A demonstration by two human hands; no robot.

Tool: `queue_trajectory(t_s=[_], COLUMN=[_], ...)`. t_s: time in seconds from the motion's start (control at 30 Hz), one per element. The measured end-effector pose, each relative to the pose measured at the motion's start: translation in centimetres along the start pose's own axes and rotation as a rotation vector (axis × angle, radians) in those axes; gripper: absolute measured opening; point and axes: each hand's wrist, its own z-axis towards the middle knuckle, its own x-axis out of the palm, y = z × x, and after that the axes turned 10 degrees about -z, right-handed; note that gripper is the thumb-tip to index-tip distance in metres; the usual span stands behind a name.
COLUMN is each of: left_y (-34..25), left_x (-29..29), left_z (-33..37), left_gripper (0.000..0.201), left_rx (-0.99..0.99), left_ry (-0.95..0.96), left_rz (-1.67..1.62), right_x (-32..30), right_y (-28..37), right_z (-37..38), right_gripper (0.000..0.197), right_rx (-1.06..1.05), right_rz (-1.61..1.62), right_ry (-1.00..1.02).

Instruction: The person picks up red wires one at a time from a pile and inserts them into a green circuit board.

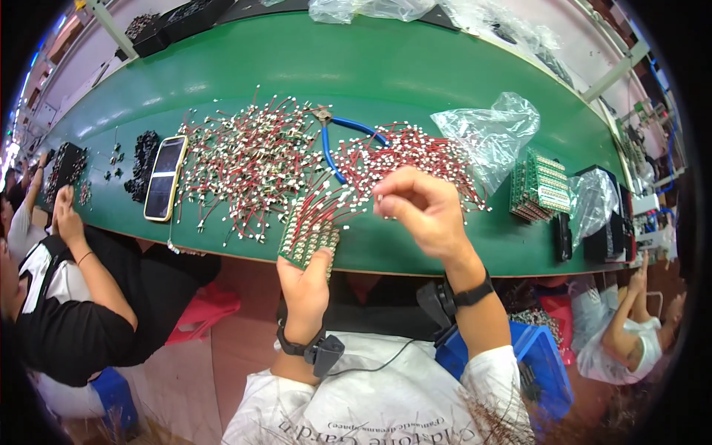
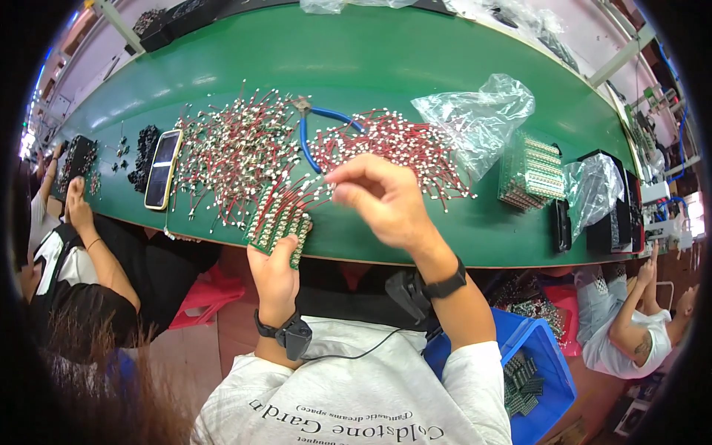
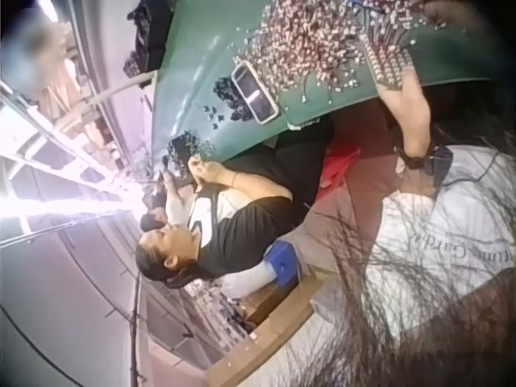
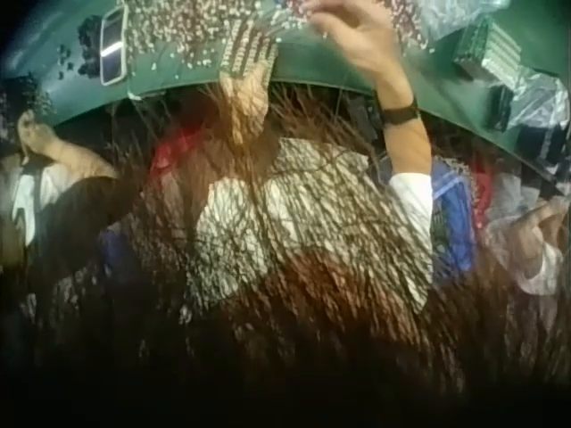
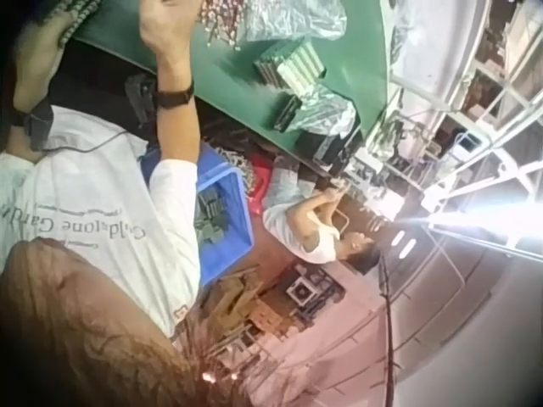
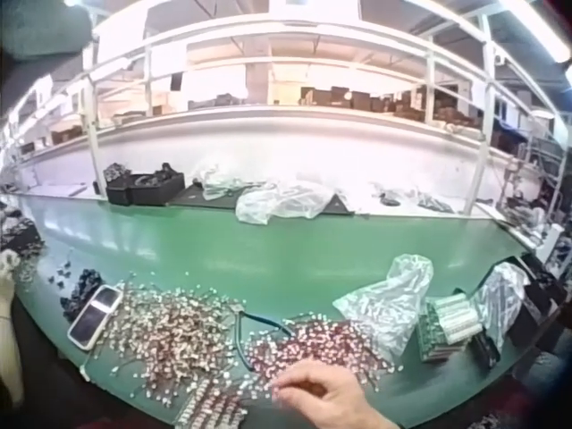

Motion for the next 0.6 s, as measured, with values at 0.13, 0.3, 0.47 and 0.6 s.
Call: queue_trajectory(t_s=[0.13,0.3,0.47,0.6], left_y=[0.7,0.8,0.9,0.7], left_x=[-0.4,1.0,0.5,0.8], left_z=[-0.2,-0.5,-0.5,-0.8], left_gripper=[0.039,0.018,0.065,0.066], left_rx=[-0.002,0.093,0.11,0.103], left_ry=[0.017,0.035,0.187,0.182], left_rz=[0.002,0.088,0.121,0.088], right_x=[2.8,4.4,5.1,5.5], right_y=[2.9,2.0,2.0,1.9], right_z=[-2.0,-2.1,-2.1,-2.1], right_gripper=[0.011,0.013,0.018,0.016], right_rx=[-0.133,-0.219,-0.287,-0.275], right_rz=[-0.294,-0.492,-0.538,-0.561], right_ry=[0.128,0.129,0.076,0.078])
